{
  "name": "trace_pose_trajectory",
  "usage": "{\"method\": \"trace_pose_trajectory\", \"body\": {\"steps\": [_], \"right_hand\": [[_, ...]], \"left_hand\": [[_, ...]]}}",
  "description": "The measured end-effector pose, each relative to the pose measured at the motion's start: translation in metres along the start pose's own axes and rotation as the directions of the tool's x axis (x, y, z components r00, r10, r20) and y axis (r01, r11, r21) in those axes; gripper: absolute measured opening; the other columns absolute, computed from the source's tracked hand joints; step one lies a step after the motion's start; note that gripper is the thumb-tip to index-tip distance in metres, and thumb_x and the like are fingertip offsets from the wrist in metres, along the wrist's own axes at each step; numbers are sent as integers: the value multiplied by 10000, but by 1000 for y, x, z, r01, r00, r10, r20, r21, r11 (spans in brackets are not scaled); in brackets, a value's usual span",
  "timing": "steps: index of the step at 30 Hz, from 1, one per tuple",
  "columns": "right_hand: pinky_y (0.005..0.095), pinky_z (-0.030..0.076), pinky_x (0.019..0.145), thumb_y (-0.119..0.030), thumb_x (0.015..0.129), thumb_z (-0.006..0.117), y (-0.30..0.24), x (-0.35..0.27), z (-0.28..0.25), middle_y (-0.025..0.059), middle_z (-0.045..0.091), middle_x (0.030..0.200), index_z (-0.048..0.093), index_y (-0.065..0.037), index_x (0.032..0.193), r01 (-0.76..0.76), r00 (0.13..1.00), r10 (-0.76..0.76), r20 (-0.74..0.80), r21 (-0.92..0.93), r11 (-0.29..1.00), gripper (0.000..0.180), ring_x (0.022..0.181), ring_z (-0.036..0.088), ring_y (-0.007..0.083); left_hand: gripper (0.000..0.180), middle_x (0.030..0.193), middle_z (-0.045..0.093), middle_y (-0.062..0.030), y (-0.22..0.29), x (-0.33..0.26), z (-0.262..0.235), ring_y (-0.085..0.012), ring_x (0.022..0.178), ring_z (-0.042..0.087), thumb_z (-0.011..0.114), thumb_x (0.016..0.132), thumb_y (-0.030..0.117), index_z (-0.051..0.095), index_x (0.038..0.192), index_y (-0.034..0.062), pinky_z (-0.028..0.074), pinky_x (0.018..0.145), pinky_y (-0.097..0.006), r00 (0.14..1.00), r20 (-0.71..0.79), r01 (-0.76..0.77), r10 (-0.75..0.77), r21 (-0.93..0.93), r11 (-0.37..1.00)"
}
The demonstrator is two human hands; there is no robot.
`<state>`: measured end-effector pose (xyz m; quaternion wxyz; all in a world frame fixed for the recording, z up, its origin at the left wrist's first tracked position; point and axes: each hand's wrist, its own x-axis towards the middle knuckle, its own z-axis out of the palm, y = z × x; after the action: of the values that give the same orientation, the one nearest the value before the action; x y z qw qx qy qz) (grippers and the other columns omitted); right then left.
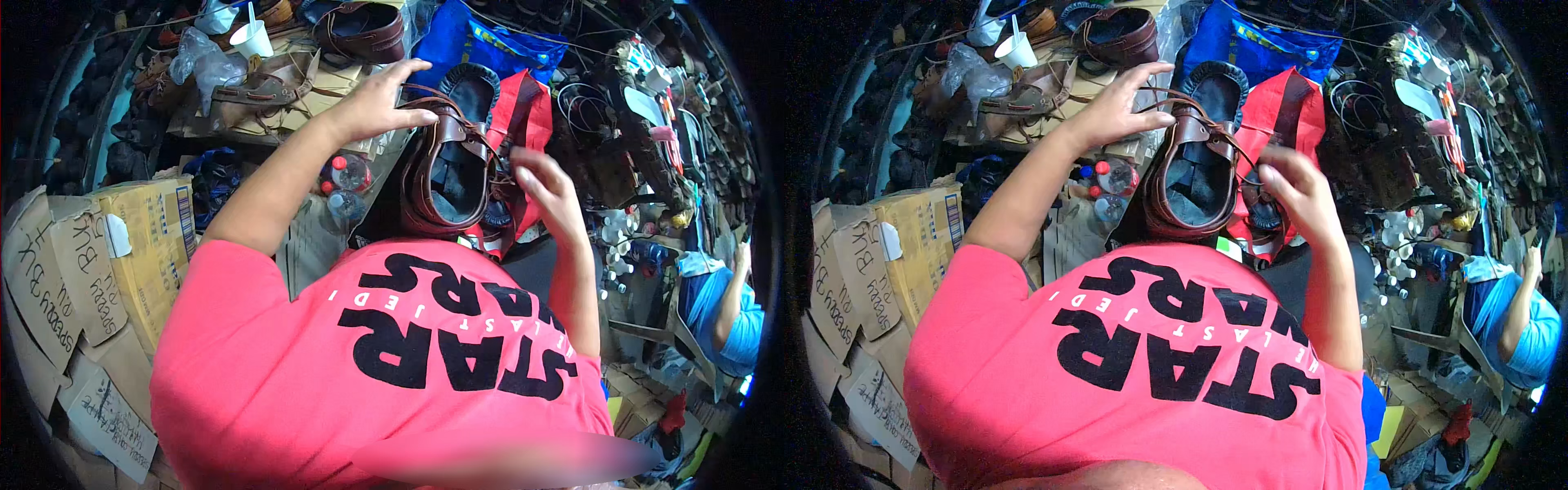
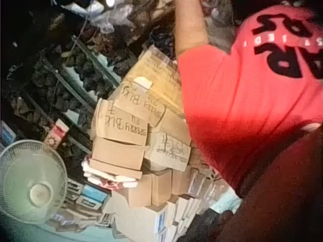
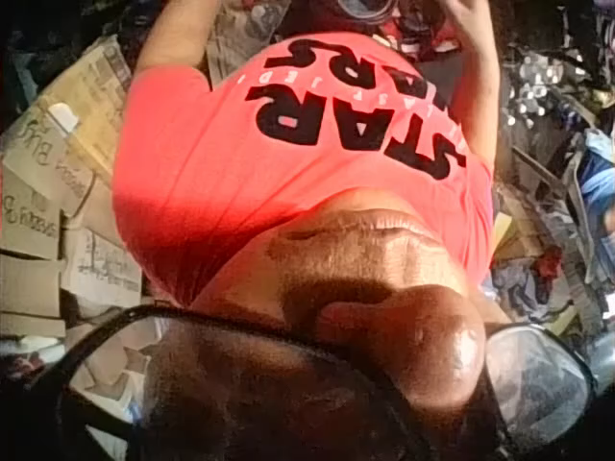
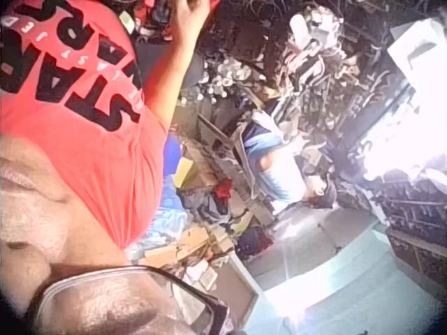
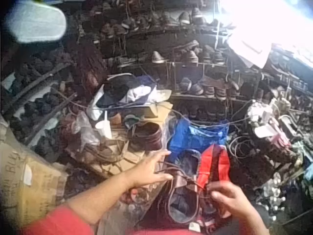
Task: Lacing and inspecting leather shoe uppers in a workshop.
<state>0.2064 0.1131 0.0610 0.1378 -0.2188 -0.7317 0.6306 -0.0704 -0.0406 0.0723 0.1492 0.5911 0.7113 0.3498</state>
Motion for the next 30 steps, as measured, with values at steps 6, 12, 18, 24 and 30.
{"method": "trace_pose_trajectory", "body": {"steps": [6, 12, 18, 24, 30], "right_hand": [[280, 445, 801, -274, 912, 561, 34, 36, 20, 92, 640, 963, 505, -4, 1223, -54, 997, 61, 39, -149, 987, 415, 877, 577, 147], [227, 390, 645, -280, 930, 520, -25, 17, -18, -24, 567, 761, 625, -17, 939, -158, 976, 176, 129, -139, 978, 283, 709, 470, 71], [242, 417, 797, -260, 927, 523, -42, 47, -9, 22, 618, 1024, 590, -16, 1104, -28, 983, -22, 183, 266, 963, 308, 934, 551, 111], [240, 443, 743, -188, 946, 480, -23, 67, 21, 36, 598, 1001, 529, -47, 1162, 44, 976, -92, 198, 237, 971, 263, 814, 567, 90], [272, 405, 721, -203, 920, 488, -42, 65, 39, 44, 571, 860, 562, 0, 1065, 201, 965, -143, 222, -266, 943, 261, 815, 504, 141]], "left_hand": [[376, 753, 557, 4, -12, 18, 12, -71, 664, 485, 649, 829, 388, 618, 997, 54, 433, 590, -258, 860, 448, 366, -243, -211, 906], [234, 580, 386, -35, 41, -2, -49, -83, 572, 366, 585, 885, 213, 553, 795, -1, 346, 527, -273, 984, 121, 127, -132, 46, 991], [237, 671, 520, -108, 90, 18, -47, -225, 632, 530, 615, 833, 214, 530, 748, 10, 407, 583, -346, 920, 106, -393, 378, 260, 882], [180, 775, 542, -86, 109, 44, -23, -265, 830, 546, 641, 781, 218, 552, 783, 62, 422, 741, -367, 779, 202, -626, 593, 279, 728], [161, 816, 557, -54, 105, 80, -8, -238, 869, 556, 669, 742, 221, 583, 760, 85, 403, 766, -385, 818, 223, -575, 531, 265, 774]]}}
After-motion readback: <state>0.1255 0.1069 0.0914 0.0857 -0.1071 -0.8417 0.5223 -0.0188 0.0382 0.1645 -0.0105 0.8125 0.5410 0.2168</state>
